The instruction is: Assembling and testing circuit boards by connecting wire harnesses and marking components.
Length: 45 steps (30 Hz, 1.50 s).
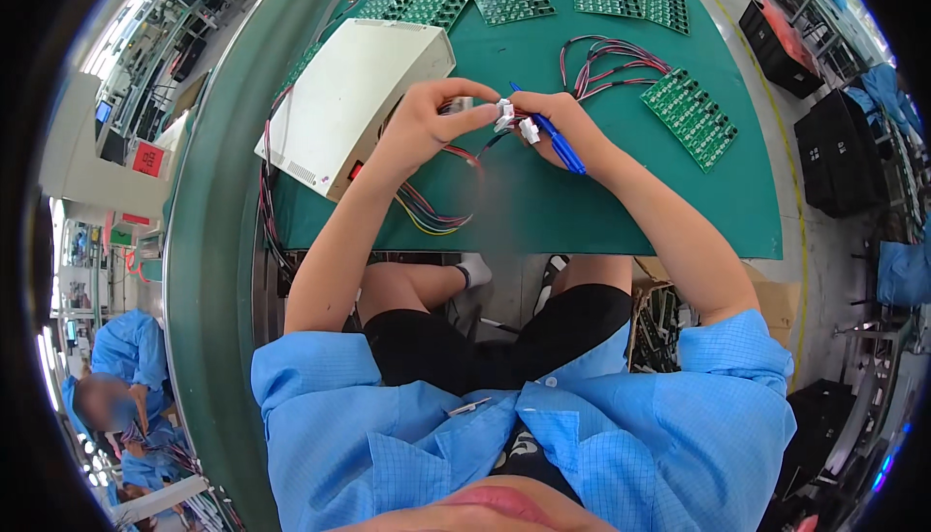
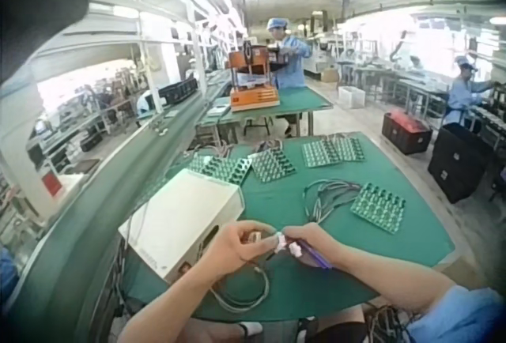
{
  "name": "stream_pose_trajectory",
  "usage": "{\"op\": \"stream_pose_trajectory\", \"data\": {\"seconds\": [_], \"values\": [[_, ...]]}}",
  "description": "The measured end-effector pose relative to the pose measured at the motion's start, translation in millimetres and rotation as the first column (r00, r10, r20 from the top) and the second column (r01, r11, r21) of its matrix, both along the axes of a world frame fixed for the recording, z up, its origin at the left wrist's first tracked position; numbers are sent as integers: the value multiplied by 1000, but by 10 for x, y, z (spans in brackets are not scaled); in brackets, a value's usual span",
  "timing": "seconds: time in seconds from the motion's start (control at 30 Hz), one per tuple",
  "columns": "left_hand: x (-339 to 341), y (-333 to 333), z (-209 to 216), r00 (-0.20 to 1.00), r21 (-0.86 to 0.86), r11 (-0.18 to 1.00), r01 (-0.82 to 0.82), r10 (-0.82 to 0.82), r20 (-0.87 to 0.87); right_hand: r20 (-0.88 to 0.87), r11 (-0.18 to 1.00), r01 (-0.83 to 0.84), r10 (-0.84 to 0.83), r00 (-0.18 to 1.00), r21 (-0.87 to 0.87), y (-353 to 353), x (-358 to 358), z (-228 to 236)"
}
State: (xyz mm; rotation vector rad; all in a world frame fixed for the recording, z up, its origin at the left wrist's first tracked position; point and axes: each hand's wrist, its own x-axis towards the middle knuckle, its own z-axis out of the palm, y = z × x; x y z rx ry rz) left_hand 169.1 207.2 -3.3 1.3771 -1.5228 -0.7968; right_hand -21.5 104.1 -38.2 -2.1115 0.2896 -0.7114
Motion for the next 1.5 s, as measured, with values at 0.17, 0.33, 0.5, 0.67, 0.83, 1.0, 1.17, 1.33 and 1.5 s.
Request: {"op": "stream_pose_trajectory", "data": {"seconds": [0.17,0.33,0.5,0.67,0.83,1.0,1.17,1.33,1.5], "values": [[-28,-201,-242,985,123,991,-54,73,-154,-232,986,130,-103,967,104,8,-15,-4],[47,-214,-412,838,327,932,159,48,-544,-5,937,195,-205,979,-289,-14,1,-53],[76,-185,-502,732,227,947,228,-13,-681,-20,978,197,-199,980,-60,-78,79,-101],[88,-175,-547,854,240,957,165,-16,-521,-101,991,135,-133,986,7,-115,63,-60],[115,-181,-570,814,230,950,213,-42,-580,-135,991,130,-127,983,13,-133,75,-54],[114,-187,-581,733,215,939,267,-53,-678,-149,992,119,-112,982,34,-156,65,-78],[110,-183,-585,717,185,943,277,-74,-694,-120,994,106,-105,987,-1,-153,72,-79],[85,-177,-591,742,148,954,261,-101,-663,-134,991,136,-136,982,-15,-151,79,-114],[51,-153,-567,826,168,968,186,-62,-560,-75,987,147,-152,986,-65,-163,91,-209]]}}
